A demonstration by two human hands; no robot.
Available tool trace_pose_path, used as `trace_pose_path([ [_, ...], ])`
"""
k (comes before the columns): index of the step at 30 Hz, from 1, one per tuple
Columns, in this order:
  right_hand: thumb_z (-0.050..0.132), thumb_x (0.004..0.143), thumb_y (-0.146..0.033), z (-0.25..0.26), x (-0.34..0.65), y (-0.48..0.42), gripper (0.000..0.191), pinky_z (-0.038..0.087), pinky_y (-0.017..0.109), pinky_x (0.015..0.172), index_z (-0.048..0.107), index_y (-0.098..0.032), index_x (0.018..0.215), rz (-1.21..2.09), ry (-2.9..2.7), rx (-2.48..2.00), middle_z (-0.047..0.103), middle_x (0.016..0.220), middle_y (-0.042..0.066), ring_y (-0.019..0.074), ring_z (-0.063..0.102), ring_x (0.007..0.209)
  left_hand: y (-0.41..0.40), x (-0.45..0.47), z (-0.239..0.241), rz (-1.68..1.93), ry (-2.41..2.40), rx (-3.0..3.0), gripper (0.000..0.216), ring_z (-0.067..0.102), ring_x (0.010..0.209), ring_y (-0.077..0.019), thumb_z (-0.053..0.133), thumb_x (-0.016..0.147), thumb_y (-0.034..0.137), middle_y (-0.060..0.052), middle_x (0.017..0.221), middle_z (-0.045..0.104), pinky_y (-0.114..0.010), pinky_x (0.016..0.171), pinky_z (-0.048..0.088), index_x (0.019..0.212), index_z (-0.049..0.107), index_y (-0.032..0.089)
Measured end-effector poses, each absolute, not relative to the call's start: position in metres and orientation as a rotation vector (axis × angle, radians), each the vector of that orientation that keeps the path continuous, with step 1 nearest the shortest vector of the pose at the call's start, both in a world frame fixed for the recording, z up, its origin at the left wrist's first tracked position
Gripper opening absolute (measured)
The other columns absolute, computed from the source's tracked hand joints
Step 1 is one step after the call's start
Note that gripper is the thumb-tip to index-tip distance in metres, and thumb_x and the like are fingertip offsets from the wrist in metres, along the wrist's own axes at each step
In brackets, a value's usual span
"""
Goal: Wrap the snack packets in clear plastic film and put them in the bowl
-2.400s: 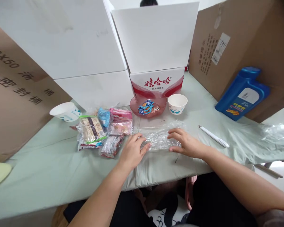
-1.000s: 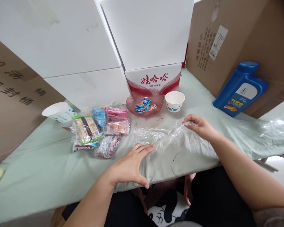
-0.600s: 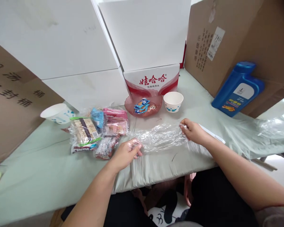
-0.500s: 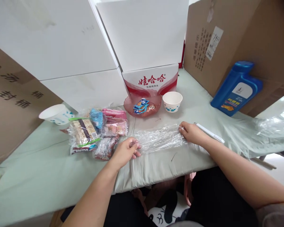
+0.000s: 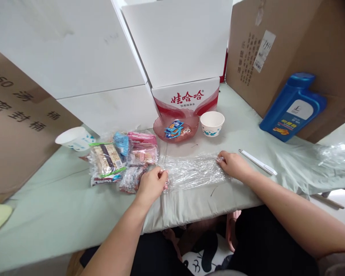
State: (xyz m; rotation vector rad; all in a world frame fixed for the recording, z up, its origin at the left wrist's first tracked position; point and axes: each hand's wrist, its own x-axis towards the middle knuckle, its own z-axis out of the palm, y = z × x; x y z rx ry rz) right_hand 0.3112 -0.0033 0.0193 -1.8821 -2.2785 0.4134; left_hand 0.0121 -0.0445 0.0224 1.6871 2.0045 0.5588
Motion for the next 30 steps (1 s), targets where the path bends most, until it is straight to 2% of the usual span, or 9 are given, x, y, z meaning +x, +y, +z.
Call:
trace_pose_path([
  [3, 0.042, 0.093, -0.036, 0.019, 0.309, -0.004, 0.026, 0.037, 0.031, 0.062, 0.058, -0.02, 0.105, 0.364, -2.297, -1.926, 0.072, 0.087, 0.011, 0.0273, 0.066, 0.081, -0.046, 0.012, 0.027, 0.334, 2.182, 1.88, 0.024, 0.066, 0.068, -0.0235, 0.048, 0.084, 0.038, -0.002, 0.061, 0.063, -0.03, 0.063, 0.043, 0.065, 0.047, 0.023],
  [6, 0.041, 0.094, -0.036, 0.019, 0.308, -0.007, 0.026, 0.036, 0.032, 0.062, 0.056, -0.02, 0.107, 0.306, -2.329, -1.947, 0.072, 0.09, 0.012, 0.0277, 0.066, 0.082, -0.05, 0.015, 0.032, 0.205, 2.31, 1.959, 0.015, 0.065, 0.075, -0.0266, 0.054, 0.083, 0.036, -0.005, 0.073, 0.065, -0.033, 0.065, 0.044, 0.077, 0.054, 0.022],
  [10, 0.04, 0.095, -0.034, 0.02, 0.302, -0.012, 0.024, 0.038, 0.032, 0.063, 0.054, -0.019, 0.106, 0.283, -2.352, -1.963, 0.072, 0.094, 0.012, 0.0271, 0.066, 0.085, -0.055, 0.024, 0.028, 0.649, 2.334, 2.303, 0.017, 0.063, 0.088, -0.0265, 0.047, 0.091, 0.031, -0.01, 0.092, 0.064, -0.036, 0.076, 0.048, 0.092, 0.058, 0.018],
  [13, 0.041, 0.096, -0.036, 0.021, 0.299, -0.012, 0.025, 0.04, 0.032, 0.066, 0.053, -0.019, 0.108, 0.298, -2.349, -1.976, 0.072, 0.095, 0.011, 0.0277, 0.066, 0.087, -0.054, 0.03, 0.015, 0.665, 1.809, 2.681, 0.023, 0.057, 0.11, -0.0271, 0.048, 0.093, 0.032, -0.012, 0.111, 0.064, -0.041, 0.095, 0.045, 0.104, 0.061, 0.017],
  [17, 0.039, 0.096, -0.037, 0.028, 0.314, -0.002, 0.029, 0.044, 0.036, 0.068, 0.056, -0.017, 0.109, 0.261, -2.307, -2.113, 0.071, 0.093, 0.013, 0.0309, 0.067, 0.089, -0.051, 0.033, 0.001, 0.198, 1.447, 2.746, 0.054, 0.027, 0.143, -0.0327, 0.05, 0.092, 0.047, -0.007, 0.152, 0.037, -0.055, 0.113, 0.026, 0.142, 0.041, 0.026],
  [21, 0.04, 0.095, -0.031, 0.041, 0.334, 0.001, 0.029, 0.048, 0.042, 0.073, 0.059, -0.015, 0.111, 0.13, -2.098, -2.281, 0.069, 0.1, 0.017, 0.0328, 0.066, 0.09, -0.052, 0.033, 0.002, 0.047, 1.458, 2.643, 0.059, 0.014, 0.147, -0.0324, 0.045, 0.094, 0.049, -0.006, 0.158, 0.025, -0.058, 0.116, 0.017, 0.147, 0.033, 0.028],
  [24, 0.038, 0.098, -0.035, 0.04, 0.323, -0.013, 0.036, 0.047, 0.044, 0.09, 0.06, -0.016, 0.118, 0.034, -2.237, -1.798, 0.066, 0.116, 0.016, 0.0297, 0.061, 0.108, -0.053, 0.033, 0.005, 0.035, 1.458, 2.617, 0.059, 0.014, 0.147, -0.0329, 0.046, 0.093, 0.049, -0.007, 0.158, 0.025, -0.059, 0.116, 0.016, 0.147, 0.035, 0.027],
  [27, 0.045, 0.094, -0.053, 0.022, 0.301, -0.024, 0.055, 0.032, 0.047, 0.11, 0.05, -0.017, 0.136, 0.165, -2.612, -1.127, 0.052, 0.14, 0.014, 0.0295, 0.041, 0.134, -0.051, 0.032, 0.004, 0.055, 1.437, 2.623, 0.059, 0.013, 0.147, -0.0329, 0.046, 0.093, 0.049, -0.007, 0.158, 0.025, -0.059, 0.116, 0.016, 0.147, 0.035, 0.027],
  [30, 0.05, 0.086, -0.066, 0.003, 0.298, -0.019, 0.08, 0.018, 0.055, 0.116, 0.037, -0.016, 0.147, 0.31, -2.794, -1.04, 0.033, 0.153, 0.016, 0.0343, 0.021, 0.144, -0.048, 0.026, 0.002, 0.075, 1.395, 2.639, 0.059, 0.013, 0.147, -0.0313, 0.047, 0.093, 0.049, -0.006, 0.159, 0.025, -0.057, 0.116, 0.015, 0.147, 0.033, 0.03],
])
